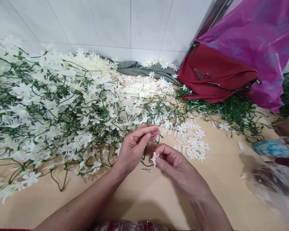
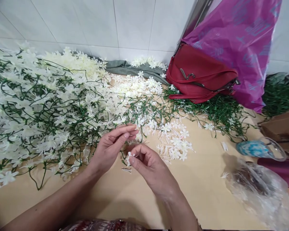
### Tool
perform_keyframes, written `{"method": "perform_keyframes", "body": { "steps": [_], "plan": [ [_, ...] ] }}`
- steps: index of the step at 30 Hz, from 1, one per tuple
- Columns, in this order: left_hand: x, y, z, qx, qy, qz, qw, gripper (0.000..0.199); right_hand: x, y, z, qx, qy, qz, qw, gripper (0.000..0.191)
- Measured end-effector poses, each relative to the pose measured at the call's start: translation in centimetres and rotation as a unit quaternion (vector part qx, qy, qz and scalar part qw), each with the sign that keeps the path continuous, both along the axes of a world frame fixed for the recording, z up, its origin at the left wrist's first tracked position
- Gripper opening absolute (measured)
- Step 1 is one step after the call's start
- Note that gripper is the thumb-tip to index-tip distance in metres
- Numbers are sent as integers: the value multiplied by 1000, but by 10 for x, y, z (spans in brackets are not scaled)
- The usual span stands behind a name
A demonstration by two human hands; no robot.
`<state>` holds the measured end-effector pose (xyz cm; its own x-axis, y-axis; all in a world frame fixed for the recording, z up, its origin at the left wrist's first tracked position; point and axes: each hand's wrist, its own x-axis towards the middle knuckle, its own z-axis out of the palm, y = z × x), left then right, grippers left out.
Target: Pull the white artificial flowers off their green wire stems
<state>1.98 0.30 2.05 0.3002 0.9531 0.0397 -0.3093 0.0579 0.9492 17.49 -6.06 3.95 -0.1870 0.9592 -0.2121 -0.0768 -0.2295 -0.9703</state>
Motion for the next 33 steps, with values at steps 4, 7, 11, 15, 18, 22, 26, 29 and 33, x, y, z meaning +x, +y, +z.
{"method": "perform_keyframes", "body": {
  "steps": [4,7,11,15,18,22,26,29,33],
  "plan": [
    [1,0,2,-43,-69,-7,997,28,-14,-2,-6,37,-53,-17,998,25],
    [0,-1,5,-49,-91,-18,994,30,-18,-3,-7,22,-50,-40,998,22],
    [-7,1,7,10,-11,-21,1000,33,-10,-2,-4,8,-35,-50,998,25],
    [-16,8,7,192,165,-3,967,17,8,2,2,18,-55,-72,996,29],
    [-19,11,6,288,224,-11,931,12,19,9,8,46,-78,-78,993,27],
    [-20,11,5,311,247,-12,918,13,22,21,11,75,-102,-77,989,24],
    [-21,10,8,294,274,21,915,8,21,29,7,51,-46,-96,993,27],
    [-22,11,8,264,257,40,929,9,23,31,3,30,27,-112,993,29],
    [-22,12,3,146,153,4,977,10,26,33,-2,26,64,-157,985,32]
  ]
}}
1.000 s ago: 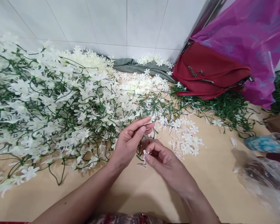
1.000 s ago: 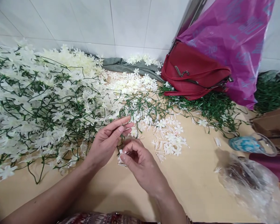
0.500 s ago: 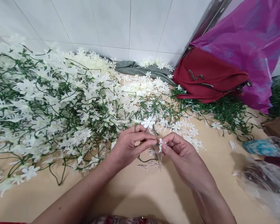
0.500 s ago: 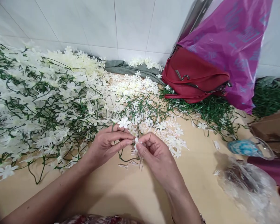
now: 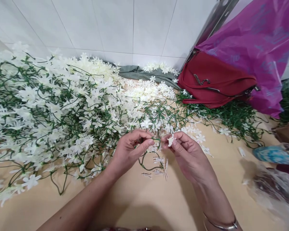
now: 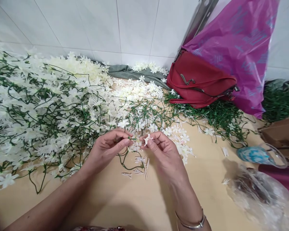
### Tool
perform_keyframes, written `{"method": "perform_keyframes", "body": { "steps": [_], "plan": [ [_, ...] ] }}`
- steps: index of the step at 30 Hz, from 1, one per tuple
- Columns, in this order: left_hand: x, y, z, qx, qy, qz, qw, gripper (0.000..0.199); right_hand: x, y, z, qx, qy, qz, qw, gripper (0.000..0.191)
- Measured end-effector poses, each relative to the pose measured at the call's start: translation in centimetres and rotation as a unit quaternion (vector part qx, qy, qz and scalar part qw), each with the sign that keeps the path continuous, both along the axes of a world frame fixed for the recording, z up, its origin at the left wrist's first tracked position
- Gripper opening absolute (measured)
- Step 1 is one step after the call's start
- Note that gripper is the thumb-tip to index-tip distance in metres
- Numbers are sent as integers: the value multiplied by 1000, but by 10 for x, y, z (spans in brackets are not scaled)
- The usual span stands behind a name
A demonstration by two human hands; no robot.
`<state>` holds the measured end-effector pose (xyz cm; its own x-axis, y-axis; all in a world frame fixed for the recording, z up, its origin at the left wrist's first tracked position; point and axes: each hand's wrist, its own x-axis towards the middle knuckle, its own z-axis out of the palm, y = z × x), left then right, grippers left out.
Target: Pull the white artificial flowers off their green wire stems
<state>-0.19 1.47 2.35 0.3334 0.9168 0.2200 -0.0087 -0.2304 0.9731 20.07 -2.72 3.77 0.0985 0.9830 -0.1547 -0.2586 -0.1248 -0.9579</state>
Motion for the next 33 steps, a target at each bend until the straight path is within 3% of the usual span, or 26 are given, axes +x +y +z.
{"method": "perform_keyframes", "body": {
  "steps": [4,9,17,26,33],
  "plan": [
    [3,-1,-4,-57,-26,-7,998,11,-1,0,-5,-4,-11,-17,1000,32],
    [7,-3,-1,3,8,17,1000,5,-8,-3,-6,-8,-23,3,1000,33],
    [7,-7,-1,94,80,1,992,12,-3,-6,-12,4,-64,41,997,27],
    [6,-7,1,82,86,-11,993,12,2,-7,-10,-7,-81,66,995,31],
    [5,-5,-2,94,95,-26,991,8,2,-9,-11,-3,-104,83,991,23]
  ]
}}
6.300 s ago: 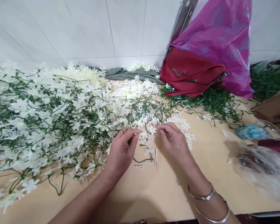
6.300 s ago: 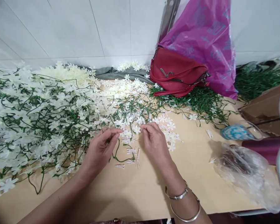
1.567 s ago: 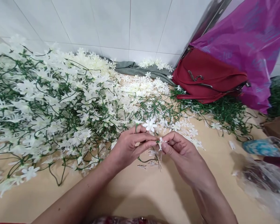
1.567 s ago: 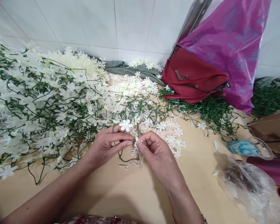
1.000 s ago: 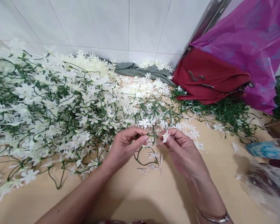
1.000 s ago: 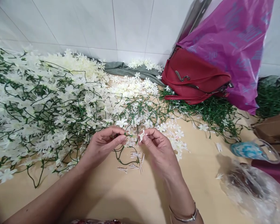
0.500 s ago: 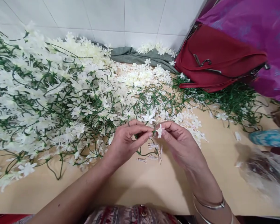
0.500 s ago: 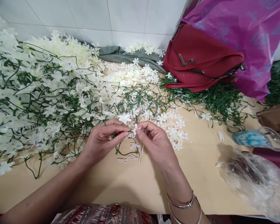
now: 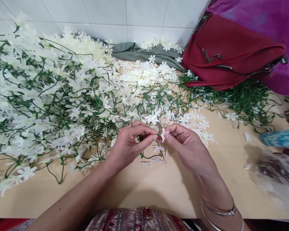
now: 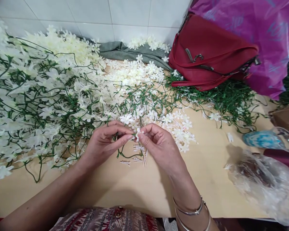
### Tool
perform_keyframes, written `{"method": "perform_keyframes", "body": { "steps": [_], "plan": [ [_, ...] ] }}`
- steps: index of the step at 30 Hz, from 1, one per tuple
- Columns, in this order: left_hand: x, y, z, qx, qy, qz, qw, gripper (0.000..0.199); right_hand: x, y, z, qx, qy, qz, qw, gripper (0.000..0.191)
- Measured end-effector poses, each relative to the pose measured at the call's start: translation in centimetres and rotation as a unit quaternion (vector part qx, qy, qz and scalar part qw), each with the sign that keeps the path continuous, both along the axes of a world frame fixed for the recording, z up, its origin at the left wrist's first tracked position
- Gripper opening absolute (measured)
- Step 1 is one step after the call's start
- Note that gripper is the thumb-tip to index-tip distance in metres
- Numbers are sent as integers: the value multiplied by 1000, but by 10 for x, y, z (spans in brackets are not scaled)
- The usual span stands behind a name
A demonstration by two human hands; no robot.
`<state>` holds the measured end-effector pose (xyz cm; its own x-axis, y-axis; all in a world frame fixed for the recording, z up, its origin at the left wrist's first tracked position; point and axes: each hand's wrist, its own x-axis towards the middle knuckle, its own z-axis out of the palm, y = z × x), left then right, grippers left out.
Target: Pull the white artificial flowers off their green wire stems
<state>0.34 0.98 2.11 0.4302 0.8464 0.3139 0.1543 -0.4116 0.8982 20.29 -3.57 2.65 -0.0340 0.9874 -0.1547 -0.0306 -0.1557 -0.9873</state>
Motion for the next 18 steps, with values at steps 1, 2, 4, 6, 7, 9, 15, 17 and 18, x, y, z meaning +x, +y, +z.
{"method": "perform_keyframes", "body": {
  "steps": [1,2,4,6,7,9,15,17,18],
  "plan": [
    [0,0,-1,1,0,-2,1000,8,0,0,1,-1,-6,0,1000,24],
    [0,0,-2,2,0,-6,1000,8,-1,-1,1,-2,-14,-1,1000,25],
    [1,0,-5,1,-1,-10,1000,8,-4,-1,2,-6,-35,-6,999,27],
    [1,0,-8,-8,1,-10,1000,10,-7,-1,2,-13,-51,-16,998,28],
    [1,0,-9,-14,3,-8,1000,11,-9,0,1,-19,-51,-19,998,29],
    [2,0,-12,-26,7,-2,1000,12,-11,1,-2,-32,-36,-20,999,30],
    [2,-2,-17,-47,-6,0,999,13,-13,4,-9,-47,-1,-14,999,31],
    [2,-2,-18,-44,-4,3,999,13,-14,5,-10,-49,0,-10,999,31],
    [2,-3,-18,-42,-2,4,999,12,-14,4,-10,-49,1,-9,999,31]
  ]
}}
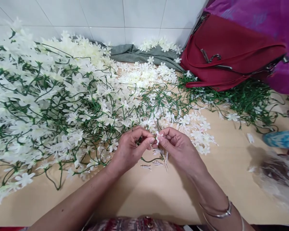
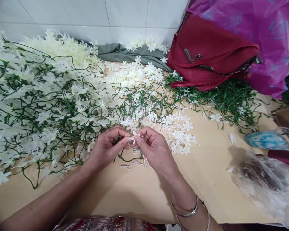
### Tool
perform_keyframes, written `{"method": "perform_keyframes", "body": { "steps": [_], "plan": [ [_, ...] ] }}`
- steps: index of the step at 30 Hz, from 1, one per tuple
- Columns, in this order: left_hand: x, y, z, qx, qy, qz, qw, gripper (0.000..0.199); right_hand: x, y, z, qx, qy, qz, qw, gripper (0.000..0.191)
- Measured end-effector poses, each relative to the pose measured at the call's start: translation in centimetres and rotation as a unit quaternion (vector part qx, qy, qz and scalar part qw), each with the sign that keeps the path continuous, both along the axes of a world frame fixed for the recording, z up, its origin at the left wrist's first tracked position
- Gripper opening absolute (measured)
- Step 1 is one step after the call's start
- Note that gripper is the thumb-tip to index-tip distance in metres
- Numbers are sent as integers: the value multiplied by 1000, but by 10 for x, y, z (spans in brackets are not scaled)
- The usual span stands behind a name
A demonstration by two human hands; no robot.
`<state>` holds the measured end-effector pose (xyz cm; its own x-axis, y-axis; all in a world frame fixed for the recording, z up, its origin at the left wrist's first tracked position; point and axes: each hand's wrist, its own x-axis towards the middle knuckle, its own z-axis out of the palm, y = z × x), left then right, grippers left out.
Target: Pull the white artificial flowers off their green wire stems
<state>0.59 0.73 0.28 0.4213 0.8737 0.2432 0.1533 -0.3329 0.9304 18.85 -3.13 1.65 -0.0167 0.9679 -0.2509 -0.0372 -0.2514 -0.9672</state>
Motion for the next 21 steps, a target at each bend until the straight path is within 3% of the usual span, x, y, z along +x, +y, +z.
{"method": "perform_keyframes", "body": {
  "steps": [11,16,21],
  "plan": [
    [-1,0,3,-32,-18,-23,999,12,-2,2,-5,9,71,-39,997,24],
    [-1,-1,2,-32,-5,-5,999,13,-4,1,-7,24,55,-56,997,22],
    [0,-2,-2,13,16,0,1000,13,-8,2,-6,28,48,-40,998,25]
  ]
}}
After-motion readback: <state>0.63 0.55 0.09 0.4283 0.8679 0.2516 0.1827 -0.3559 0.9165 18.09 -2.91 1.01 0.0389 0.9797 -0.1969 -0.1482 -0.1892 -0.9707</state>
